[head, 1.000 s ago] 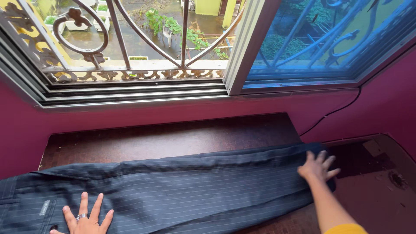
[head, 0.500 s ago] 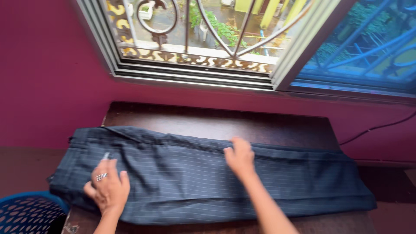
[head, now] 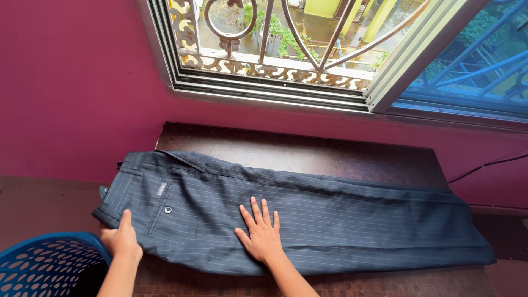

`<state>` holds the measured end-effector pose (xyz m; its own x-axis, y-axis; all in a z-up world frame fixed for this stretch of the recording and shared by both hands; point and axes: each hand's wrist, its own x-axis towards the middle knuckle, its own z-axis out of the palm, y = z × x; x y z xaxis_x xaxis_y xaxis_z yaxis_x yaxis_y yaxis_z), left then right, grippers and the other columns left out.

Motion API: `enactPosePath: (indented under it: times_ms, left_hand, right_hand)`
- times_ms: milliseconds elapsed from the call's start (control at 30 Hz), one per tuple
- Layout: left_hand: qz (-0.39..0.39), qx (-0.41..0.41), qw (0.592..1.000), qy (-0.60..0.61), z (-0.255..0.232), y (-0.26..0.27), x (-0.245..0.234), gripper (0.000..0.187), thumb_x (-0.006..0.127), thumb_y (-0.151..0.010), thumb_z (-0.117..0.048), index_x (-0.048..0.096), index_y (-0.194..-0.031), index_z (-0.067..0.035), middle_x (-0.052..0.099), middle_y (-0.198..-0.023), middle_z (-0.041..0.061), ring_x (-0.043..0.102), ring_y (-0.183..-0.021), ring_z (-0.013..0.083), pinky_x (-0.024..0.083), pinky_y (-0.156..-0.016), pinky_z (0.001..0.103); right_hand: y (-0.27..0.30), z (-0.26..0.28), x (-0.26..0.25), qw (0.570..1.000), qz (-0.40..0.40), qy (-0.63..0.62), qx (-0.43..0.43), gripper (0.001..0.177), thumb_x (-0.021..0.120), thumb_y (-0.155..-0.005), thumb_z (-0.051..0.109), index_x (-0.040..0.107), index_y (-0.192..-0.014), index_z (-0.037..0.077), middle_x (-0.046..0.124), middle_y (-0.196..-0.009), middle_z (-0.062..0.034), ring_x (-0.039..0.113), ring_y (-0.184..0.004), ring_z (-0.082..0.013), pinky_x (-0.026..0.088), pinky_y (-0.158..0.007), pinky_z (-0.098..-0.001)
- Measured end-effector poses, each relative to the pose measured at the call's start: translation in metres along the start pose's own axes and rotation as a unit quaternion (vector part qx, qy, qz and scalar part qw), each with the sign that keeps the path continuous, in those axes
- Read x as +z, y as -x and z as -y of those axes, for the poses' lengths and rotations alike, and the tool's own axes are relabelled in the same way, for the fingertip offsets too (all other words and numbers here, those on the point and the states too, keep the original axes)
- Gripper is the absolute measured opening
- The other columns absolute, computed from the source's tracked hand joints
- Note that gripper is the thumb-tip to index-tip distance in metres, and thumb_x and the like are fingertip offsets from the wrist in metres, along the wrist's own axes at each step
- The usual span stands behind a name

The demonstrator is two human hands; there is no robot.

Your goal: The person removes a pair of trousers from a laundry basket and folds them on a table. They then place the folded trousers into an open suitcase, close the lid, and zip the suitcase shut.

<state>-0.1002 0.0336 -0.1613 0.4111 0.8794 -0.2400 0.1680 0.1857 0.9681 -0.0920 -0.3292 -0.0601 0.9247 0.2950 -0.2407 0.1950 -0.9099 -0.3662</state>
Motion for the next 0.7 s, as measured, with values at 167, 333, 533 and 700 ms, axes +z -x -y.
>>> enactPosePath:
  times_ms: [167,333,533,700]
  left_hand:
    - [0.115,0.091,0.98,0.136,-0.066,0.048,0.022,0.051,0.074,-0.094,-0.011,0.057,-0.141,-0.001,0.066,-0.132,0.003,0.063,-0.116,0.0129,0.049,-0.101,0.029]
    - [0.204,0.159,0.954,0.151,-0.11,0.106,0.064,0.042,0.073,-0.092,-0.01,0.06,-0.132,-0.007,0.067,-0.122,0.001,0.063,-0.104,0.0116,0.049,-0.093,0.028]
    - [0.309,0.251,0.91,-0.119,-0.13,0.224,0.103,0.029,0.072,-0.088,-0.009,0.057,-0.113,-0.007,0.077,-0.096,0.012,0.078,-0.089,0.0186,0.056,-0.075,0.03]
    - [0.333,0.548,0.749,-0.166,-0.12,0.318,0.124,0.04,0.074,-0.07,0.002,0.059,-0.105,-0.01,0.062,-0.142,0.015,0.058,-0.127,0.0459,0.042,-0.104,0.057]
  right_hand:
    - [-0.014,-0.019,0.005,0.994,0.015,-0.106,0.028,0.067,0.049,-0.097,0.052,0.033,-0.157,0.027,0.014,-0.172,-0.0023,0.0,-0.159,-0.0243,-0.001,-0.124,-0.0559]
    - [-0.034,-0.039,-0.005,0.836,-0.089,-0.531,0.111,0.074,0.046,-0.098,0.059,0.041,-0.155,0.012,0.042,-0.164,-0.0108,0.036,-0.153,-0.0246,0.024,-0.127,-0.046]
    - [-0.012,-0.045,-0.086,0.636,-0.006,-0.76,0.133,0.088,0.03,-0.092,0.072,0.022,-0.161,0.018,0.047,-0.159,-0.0144,0.043,-0.148,-0.0355,0.028,-0.119,-0.0498]
    - [0.014,-0.085,-0.138,0.525,0.011,-0.842,0.127,0.098,0.036,-0.086,0.08,0.032,-0.158,0.014,0.052,-0.143,-0.0163,0.055,-0.126,-0.0395,0.042,-0.105,-0.0577]
